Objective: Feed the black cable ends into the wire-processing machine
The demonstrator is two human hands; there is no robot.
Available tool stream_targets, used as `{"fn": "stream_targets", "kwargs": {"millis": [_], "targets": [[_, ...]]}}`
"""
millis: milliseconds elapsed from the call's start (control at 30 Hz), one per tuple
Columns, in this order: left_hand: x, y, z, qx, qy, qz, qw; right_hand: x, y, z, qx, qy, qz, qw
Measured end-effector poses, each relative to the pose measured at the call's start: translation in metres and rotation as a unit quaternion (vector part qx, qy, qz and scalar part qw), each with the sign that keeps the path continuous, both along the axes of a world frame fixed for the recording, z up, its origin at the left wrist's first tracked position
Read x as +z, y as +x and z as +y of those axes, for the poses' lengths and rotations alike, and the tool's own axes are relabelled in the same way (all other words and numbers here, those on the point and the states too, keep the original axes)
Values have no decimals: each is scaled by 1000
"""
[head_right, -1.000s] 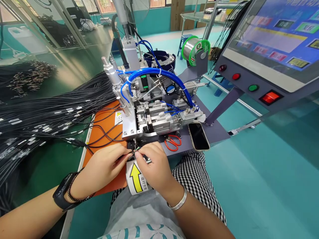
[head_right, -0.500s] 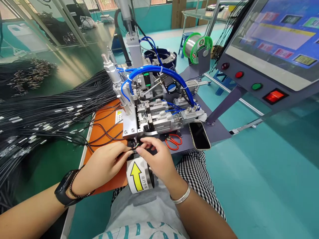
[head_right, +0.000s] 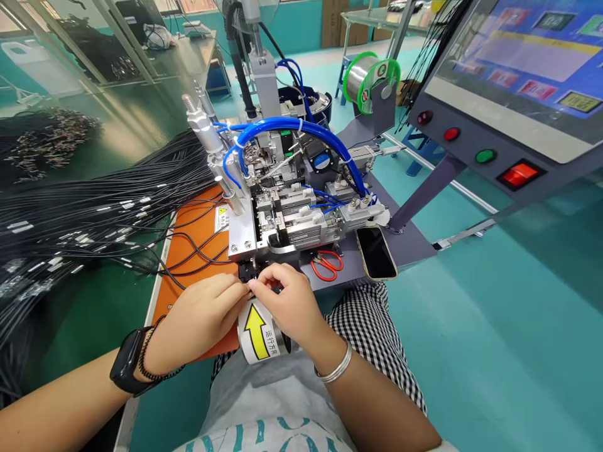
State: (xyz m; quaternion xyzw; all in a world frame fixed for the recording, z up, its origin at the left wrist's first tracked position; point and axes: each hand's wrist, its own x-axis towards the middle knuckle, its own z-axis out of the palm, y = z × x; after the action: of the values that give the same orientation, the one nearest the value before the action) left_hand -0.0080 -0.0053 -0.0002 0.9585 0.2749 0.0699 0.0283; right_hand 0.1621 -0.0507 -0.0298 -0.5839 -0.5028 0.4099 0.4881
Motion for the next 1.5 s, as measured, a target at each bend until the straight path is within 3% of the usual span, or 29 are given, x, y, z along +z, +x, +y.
{"fn": "stream_targets", "kwargs": {"millis": [200,333,533,767,900,1067,1133,1333,1500], "targets": [[8,5,1,81,-146,-58,984,-2,8,1,2,0,131,991],[14,6,1,82,-207,-82,971,-1,12,3,28,-15,174,984],[17,8,2,54,-241,-99,964,2,13,1,64,8,166,984],[14,4,2,19,-204,-87,975,1,16,0,98,11,158,982],[7,2,5,-26,-103,-73,992,2,21,3,125,-39,175,976],[-1,1,9,11,9,-38,999,2,22,2,83,-47,147,985],[-1,2,10,29,8,-26,999,1,18,2,52,-40,97,993],[3,6,11,43,-108,-39,992,-6,8,7,-14,-26,18,999],[-1,2,12,25,-55,-74,995,-10,14,9,13,-40,49,998]]}}
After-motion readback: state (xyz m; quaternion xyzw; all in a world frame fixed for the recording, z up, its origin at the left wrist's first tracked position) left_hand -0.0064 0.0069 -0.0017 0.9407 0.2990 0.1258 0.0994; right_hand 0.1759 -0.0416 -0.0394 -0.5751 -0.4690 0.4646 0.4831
